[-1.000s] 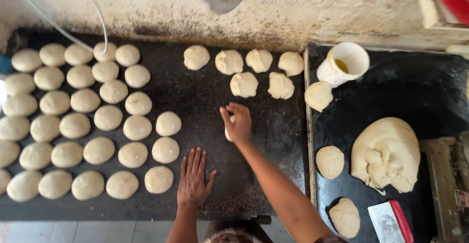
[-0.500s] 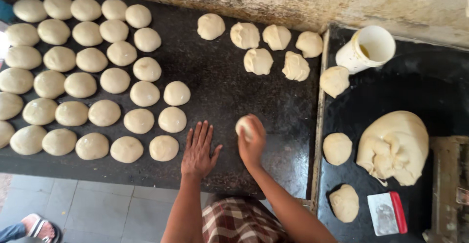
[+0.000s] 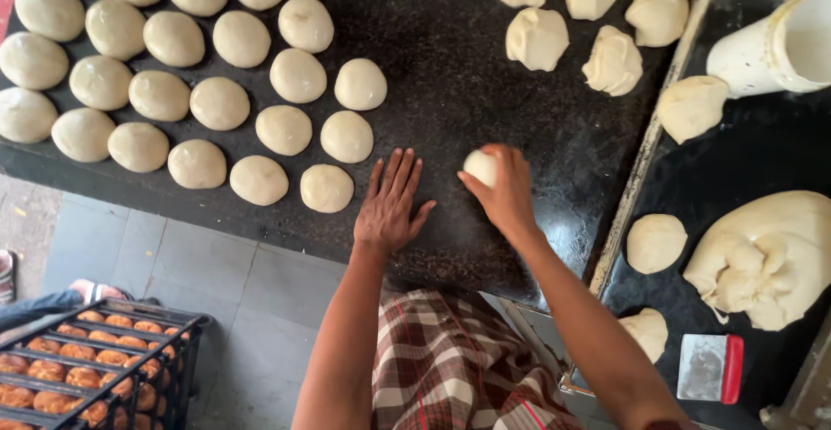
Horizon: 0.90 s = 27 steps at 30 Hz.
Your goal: The person shapes pieces of dough into balls on a dark surface by hand, moving them to join a group of prepared dough portions.
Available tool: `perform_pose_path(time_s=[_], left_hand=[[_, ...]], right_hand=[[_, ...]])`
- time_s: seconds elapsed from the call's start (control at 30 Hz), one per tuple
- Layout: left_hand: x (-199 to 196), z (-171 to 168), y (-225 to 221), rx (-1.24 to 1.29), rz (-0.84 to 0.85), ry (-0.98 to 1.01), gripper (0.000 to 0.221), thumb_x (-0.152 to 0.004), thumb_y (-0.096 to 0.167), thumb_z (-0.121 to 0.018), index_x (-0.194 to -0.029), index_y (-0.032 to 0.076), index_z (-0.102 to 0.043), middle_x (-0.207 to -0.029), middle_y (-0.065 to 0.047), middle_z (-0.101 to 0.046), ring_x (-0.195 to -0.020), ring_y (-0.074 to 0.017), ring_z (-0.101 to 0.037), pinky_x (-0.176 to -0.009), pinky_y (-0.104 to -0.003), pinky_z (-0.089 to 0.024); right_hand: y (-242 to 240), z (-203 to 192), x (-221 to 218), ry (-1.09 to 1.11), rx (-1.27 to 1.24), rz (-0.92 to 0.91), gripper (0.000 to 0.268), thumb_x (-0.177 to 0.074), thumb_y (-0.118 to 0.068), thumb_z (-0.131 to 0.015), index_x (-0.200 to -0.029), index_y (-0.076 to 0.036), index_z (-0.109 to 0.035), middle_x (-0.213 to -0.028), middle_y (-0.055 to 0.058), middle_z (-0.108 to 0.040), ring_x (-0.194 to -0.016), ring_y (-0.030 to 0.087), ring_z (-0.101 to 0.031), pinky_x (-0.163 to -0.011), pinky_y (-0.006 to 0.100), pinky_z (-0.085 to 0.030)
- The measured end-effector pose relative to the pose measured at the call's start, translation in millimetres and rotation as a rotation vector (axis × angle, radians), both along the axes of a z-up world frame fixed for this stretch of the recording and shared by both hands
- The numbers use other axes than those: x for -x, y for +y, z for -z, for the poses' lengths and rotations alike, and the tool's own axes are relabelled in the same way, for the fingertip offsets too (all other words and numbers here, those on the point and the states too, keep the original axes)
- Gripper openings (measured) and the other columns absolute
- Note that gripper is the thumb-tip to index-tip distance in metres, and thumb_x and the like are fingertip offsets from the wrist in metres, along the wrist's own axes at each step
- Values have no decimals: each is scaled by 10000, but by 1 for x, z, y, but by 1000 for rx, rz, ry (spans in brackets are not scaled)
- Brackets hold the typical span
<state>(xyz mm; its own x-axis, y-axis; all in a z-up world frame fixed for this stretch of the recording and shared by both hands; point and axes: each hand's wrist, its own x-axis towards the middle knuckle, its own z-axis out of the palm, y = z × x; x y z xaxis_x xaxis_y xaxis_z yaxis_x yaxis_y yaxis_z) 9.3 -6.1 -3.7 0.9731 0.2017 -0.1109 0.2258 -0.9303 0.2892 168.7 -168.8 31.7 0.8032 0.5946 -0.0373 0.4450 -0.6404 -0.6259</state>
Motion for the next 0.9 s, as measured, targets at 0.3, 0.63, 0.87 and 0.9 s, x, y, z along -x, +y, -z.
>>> perform_pose_path(time_s=[0.3,0.63,0.87,0.9], left_hand=[[0,-4,6,67,-8,-29,758,-1017,512,-479,-1597,52,-317,-1694,-119,-229,-1578,-268,-150,-1284,-492,-124],[-4,2,6,145,-43,-136,687,-1012,452,-546,-1544,38,-415,-1669,-116,-322,-1563,-271,-236,-1268,-494,-181],[1,-4,6,120,-33,-163,673,-998,416,-567,-1535,33,-428,-1651,-129,-334,-1556,-287,-249,-1265,-501,-191],[0,-5,6,116,-26,-180,674,-1002,418,-562,-1538,33,-426,-1652,-131,-332,-1559,-288,-246,-1269,-499,-189]], right_hand=[[220,55,-138,247,-320,-504,752,-887,-441,-848,-1466,-83,-529,-1433,135,-595,-1288,312,-585,-1057,490,-456],[254,74,-278,-12,-60,-79,481,-964,-293,-772,-1312,-65,-532,-1290,178,-633,-1210,372,-627,-1013,559,-472],[29,-21,-41,-449,-58,-162,427,-832,-300,-866,-1120,-69,-650,-1120,190,-622,-1038,420,-561,-895,599,-417],[5,-20,-1,-528,3,-186,543,-722,-422,-848,-1090,-65,-668,-1161,174,-610,-1120,404,-561,-968,671,-338]])
